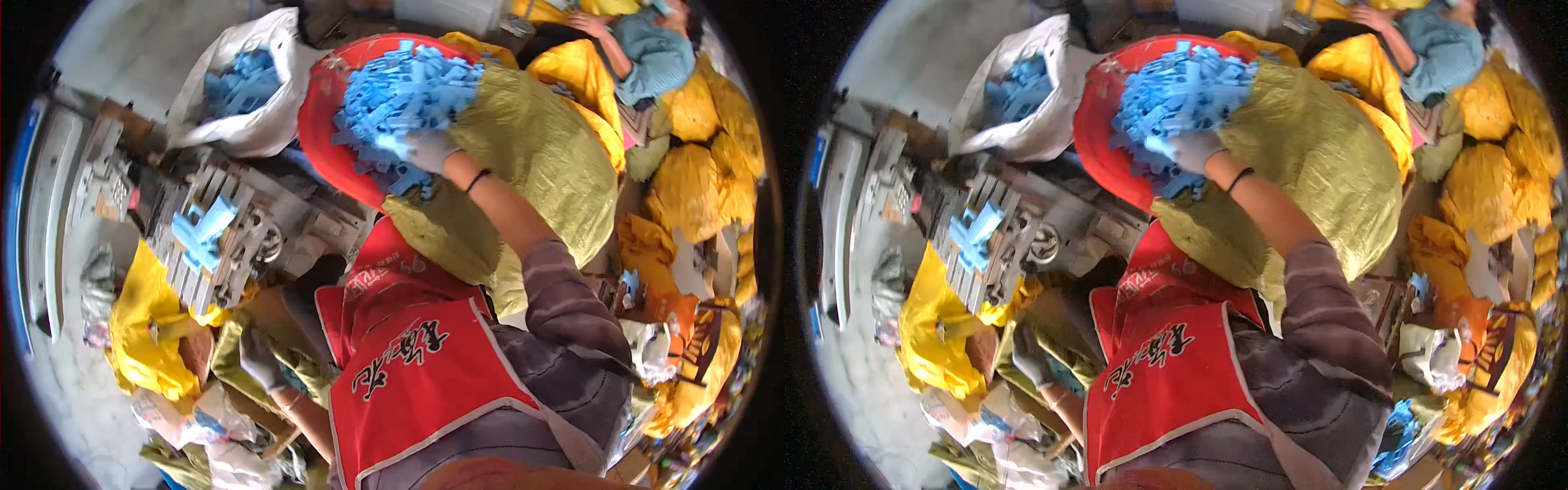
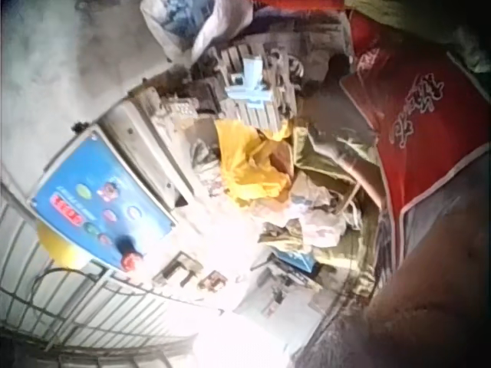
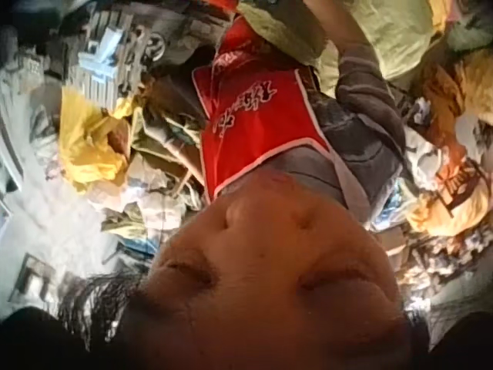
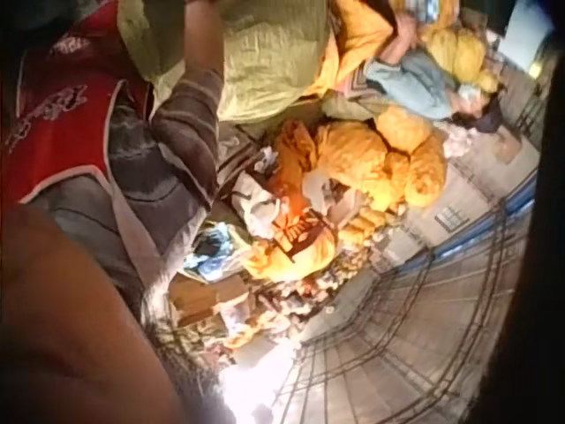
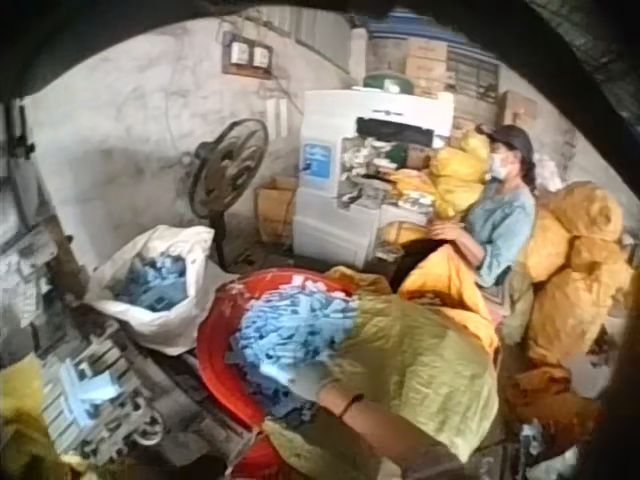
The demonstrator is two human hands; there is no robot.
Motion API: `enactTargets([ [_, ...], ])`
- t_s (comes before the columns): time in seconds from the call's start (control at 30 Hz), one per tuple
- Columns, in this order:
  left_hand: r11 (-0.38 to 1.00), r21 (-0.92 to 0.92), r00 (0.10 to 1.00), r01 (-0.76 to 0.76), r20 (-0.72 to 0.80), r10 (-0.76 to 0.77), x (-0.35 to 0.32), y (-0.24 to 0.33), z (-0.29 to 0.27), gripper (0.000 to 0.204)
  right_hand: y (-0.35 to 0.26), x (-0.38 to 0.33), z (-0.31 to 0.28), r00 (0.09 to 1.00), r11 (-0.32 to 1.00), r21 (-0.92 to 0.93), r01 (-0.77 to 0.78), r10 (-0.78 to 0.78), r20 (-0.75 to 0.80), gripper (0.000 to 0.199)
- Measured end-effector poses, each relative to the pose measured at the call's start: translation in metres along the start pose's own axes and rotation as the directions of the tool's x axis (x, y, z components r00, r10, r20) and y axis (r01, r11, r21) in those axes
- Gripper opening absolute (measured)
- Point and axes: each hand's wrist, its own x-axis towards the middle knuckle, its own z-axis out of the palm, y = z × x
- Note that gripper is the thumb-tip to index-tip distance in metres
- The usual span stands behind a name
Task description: The person puts on gloves, cleans a machine component with tape, and presses buttons on the control panel. The person then loads toy gun parts onto the machine to stamp them, places the stamped parts into containers, and covers a basin of parts with a sack.
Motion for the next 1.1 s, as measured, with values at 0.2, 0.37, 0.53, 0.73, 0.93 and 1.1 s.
enactTargets([
  [0.2,0.949,-0.301,0.965,-0.089,0.211,0.158,0.014,0.109,0.039,0.028,-0.067,-0.017,-0.065,0.907,0.504,0.846,0.173,-0.416,0.063,0.030],
  [0.37,0.584,-0.752,0.851,0.305,0.490,0.187,0.004,0.127,0.064,0.030,-0.150,-0.041,-0.071,0.725,0.506,0.846,0.169,-0.645,0.240,0.029],
  [0.53,0.370,-0.813,0.883,0.451,0.467,-0.050,-0.001,0.124,0.059,0.027,-0.185,-0.067,-0.046,0.970,0.381,0.896,0.227,-0.006,-0.243,0.040],
  [0.73,0.312,-0.887,0.939,0.341,0.338,-0.066,-0.014,0.154,0.063,0.039,-0.226,-0.120,-0.041,0.902,0.719,0.546,0.430,-0.369,-0.224,0.078],
  [0.93,0.543,-0.815,0.939,0.204,0.319,0.126,0.001,0.163,0.042,0.035,-0.209,-0.100,-0.035,0.875,0.646,0.600,0.471,-0.260,-0.408,0.049],
  [1.1,0.884,-0.440,0.983,-0.160,-0.150,0.103,0.043,0.127,0.003,0.028,-0.156,-0.095,-0.010,0.965,0.502,0.825,0.261,-0.125,-0.229,0.029],
])
